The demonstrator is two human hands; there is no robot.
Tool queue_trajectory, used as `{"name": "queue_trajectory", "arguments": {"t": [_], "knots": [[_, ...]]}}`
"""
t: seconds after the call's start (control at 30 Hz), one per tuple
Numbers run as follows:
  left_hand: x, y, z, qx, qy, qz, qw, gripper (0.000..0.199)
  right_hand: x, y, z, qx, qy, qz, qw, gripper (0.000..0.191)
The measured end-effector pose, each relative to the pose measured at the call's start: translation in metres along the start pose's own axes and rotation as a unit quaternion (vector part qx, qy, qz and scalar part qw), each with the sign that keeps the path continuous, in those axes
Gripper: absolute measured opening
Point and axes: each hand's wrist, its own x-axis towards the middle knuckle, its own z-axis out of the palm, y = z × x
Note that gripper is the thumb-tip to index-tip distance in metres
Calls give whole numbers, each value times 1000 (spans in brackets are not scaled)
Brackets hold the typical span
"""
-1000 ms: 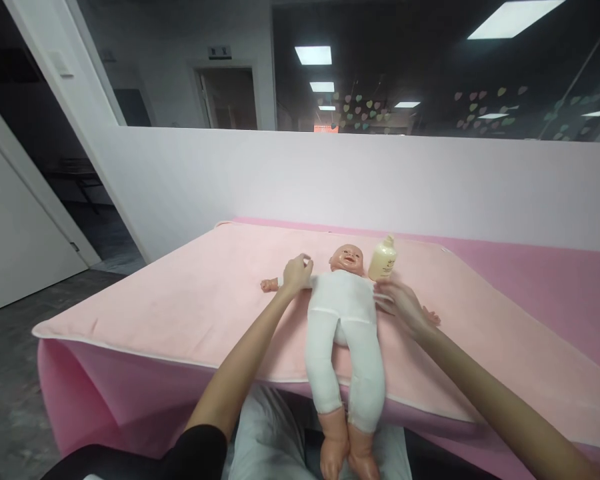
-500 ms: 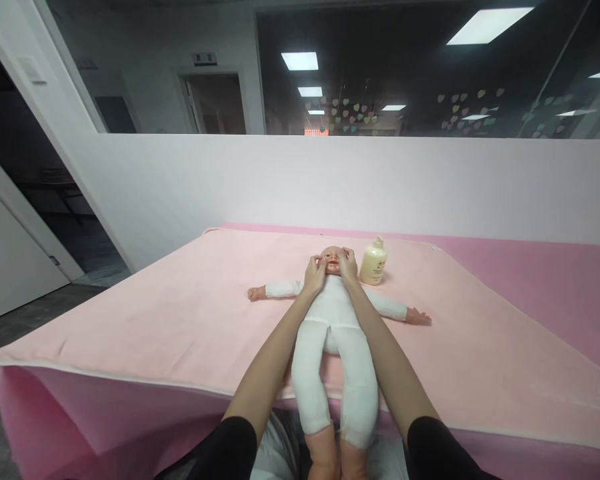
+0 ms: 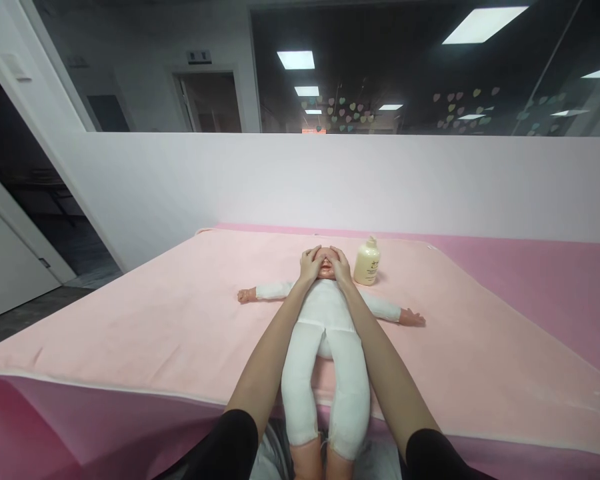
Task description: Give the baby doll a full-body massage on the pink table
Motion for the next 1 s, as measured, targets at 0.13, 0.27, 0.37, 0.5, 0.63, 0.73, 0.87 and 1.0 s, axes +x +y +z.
{"name": "queue_trajectory", "arguments": {"t": [0.13,0.27,0.37,0.5,0.63,0.73,0.87,1.0], "knots": [[3,-5,3,-77,-15,-13,997,34,1,1,0,-1,8,-5,1000,34],[4,-7,6,-135,-31,-41,990,34,4,0,1,11,21,3,1000,31],[3,-5,6,-136,-12,-40,990,35,4,-1,3,20,25,16,999,35],[0,-2,6,-136,6,-43,990,40,2,-4,5,17,29,23,999,37],[-3,-4,4,-138,0,-35,990,33,-3,-7,4,5,5,-17,1000,34],[-4,-5,1,-136,-13,-24,990,33,-5,-8,3,-9,-9,-40,999,36],[-2,-2,0,-145,-19,-52,988,32,-1,-7,4,15,7,-17,1000,33],[-2,0,0,-147,-4,-51,988,38,3,-6,4,27,15,7,999,39]]}}
